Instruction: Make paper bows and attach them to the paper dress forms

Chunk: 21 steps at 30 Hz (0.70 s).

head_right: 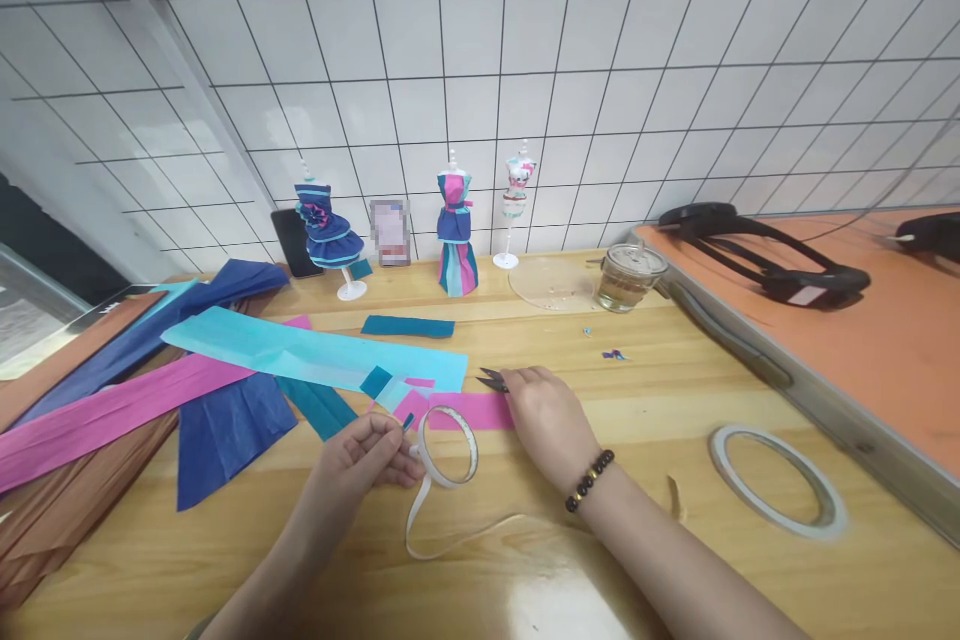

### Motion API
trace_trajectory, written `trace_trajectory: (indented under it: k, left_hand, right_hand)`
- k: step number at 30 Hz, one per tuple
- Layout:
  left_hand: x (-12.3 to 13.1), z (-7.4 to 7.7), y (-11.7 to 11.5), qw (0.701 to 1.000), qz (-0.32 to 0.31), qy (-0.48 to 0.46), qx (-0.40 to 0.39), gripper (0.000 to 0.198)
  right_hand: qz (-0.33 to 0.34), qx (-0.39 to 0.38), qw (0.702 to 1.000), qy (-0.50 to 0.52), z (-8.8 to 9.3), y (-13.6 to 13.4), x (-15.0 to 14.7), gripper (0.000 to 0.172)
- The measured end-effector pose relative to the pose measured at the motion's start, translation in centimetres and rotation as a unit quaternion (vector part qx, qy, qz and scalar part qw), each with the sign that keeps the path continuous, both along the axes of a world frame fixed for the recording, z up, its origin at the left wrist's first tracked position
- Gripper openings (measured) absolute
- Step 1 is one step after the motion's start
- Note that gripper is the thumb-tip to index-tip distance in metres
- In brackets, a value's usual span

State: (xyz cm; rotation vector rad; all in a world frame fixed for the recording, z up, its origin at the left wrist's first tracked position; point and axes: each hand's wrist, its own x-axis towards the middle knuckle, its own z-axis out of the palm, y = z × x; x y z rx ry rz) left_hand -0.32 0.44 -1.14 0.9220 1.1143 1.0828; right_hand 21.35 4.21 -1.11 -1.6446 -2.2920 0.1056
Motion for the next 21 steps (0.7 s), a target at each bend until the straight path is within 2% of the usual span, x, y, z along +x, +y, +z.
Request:
trace_trajectory:
  k: [3,6,8,11,12,15,18,21]
  left_hand:
    - [0.0,-0.1,0.0,1.000,-0.004,0.001,-0.001,0.026]
    - [0.0,0.0,0.0,1.000,-0.005,0.005,0.002,0.026]
    - [0.1,0.2,-0.1,1.000,-0.003,0.008,0.004,0.026]
    - [0.1,0.3,-0.2,1.000,-0.007,0.008,0.011,0.025]
    - [0.1,0.3,-0.2,1.000,-0.010,0.007,0.013,0.024]
    - [0.1,0.2,-0.2,1.000,-0.022,0.005,0.018,0.024]
    - [0.1,0.2,-0.4,0.999,-0.037,-0.001,0.027,0.024]
    - [0.0,0.4,-0.6,0.997,-0.064,-0.006,0.036,0.024]
  right_hand:
    - [0.011,0.018,0.997,-0.074,-1.0,0.4,0.7,0.028]
    - [-0.002,0.014,0.997,-0.078,-1.1,0.5,1.2,0.028]
    - [-0.030,-0.006,0.999,-0.030,-0.6,0.5,1.6,0.031]
    - [-0.062,-0.043,0.992,0.100,1.3,0.1,1.8,0.034]
    - [-0.053,-0.062,0.986,0.147,2.2,-0.3,1.7,0.033]
    - [0.068,-0.199,0.951,0.226,4.8,-1.6,0.8,0.032]
    - [0.150,-0.292,0.921,0.212,6.7,-2.5,-0.2,0.028]
    - [0.181,-0.311,0.920,0.157,7.7,-2.2,-0.9,0.024]
